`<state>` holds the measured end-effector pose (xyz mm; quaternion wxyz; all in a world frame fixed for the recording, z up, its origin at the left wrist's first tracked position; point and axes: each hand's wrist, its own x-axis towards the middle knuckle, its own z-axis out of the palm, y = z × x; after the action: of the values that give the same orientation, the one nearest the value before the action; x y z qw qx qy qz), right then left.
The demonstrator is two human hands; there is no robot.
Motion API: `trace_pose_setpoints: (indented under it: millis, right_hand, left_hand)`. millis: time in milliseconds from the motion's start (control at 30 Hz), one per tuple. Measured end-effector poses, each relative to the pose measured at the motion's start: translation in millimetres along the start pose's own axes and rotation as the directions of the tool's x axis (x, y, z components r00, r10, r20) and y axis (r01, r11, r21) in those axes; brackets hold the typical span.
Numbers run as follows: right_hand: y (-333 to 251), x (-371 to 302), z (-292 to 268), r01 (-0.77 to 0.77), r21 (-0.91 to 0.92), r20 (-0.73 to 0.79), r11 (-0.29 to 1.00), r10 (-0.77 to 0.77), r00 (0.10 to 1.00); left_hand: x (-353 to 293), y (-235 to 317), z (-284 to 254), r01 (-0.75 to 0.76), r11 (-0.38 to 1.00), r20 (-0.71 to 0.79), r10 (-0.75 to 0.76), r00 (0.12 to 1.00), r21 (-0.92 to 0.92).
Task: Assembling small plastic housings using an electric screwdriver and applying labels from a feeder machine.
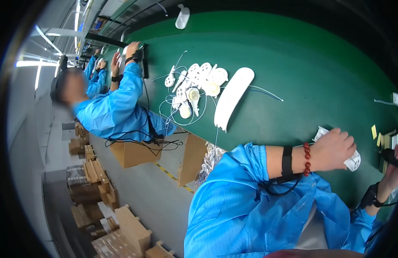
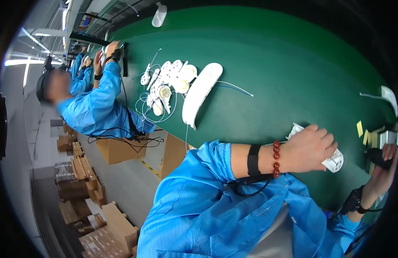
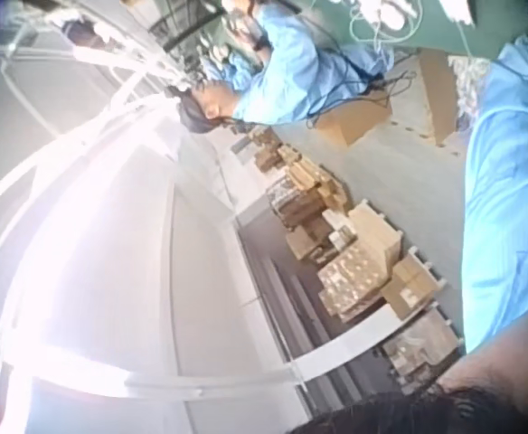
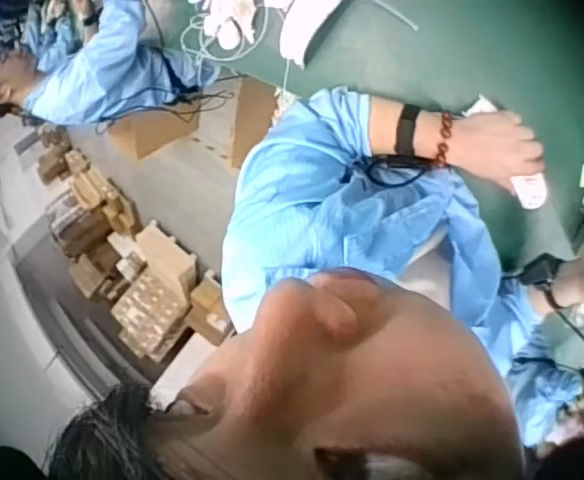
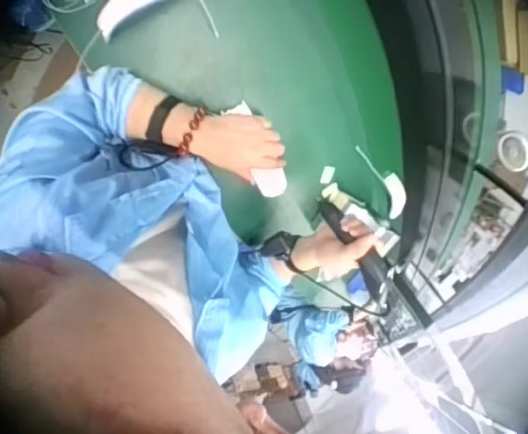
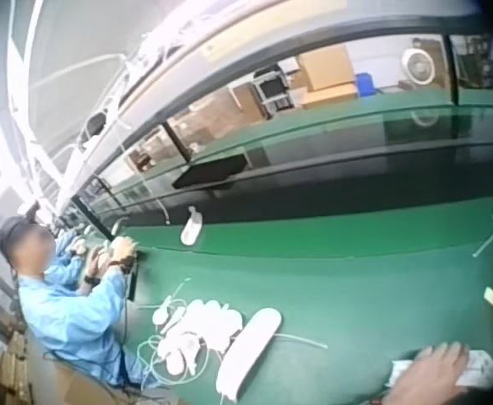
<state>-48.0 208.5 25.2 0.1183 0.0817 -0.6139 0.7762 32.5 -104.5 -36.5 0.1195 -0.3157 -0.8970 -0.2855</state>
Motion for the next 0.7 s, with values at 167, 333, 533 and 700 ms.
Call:
trace_pose_setpoints:
  millis: [167,333,533,700]
  right_hand:
    - [1.9,-7.9,10.1,0.006,0.11,0.096,0.994,-0.017,0.995]
    - [-9.6,-18.0,62.7,0.079,0.121,0.189,0.99,-0.101,0.977]
    - [-24.6,-28.7,108.3,0.24,0.03,0.091,0.97,-0.242,0.966]
    - [-1.3,-40.4,112.2,0.188,0.109,0.025,0.976,-0.191,0.981]
  left_hand:
    - [9.7,-2.4,-1.0,-0.029,0.999,0.05,0.031,0.998,-0.037]
    - [12.7,-11.4,-3.7,0.12,0.938,0.061,-0.106,0.993,-0.326]
    - [29.1,-8.8,-2.0,0.01,0.995,0.054,-0.005,0.999,-0.095]
    - [28.5,-7.7,-3.0,0.007,1.0,0.085,-0.008,0.996,0.015]
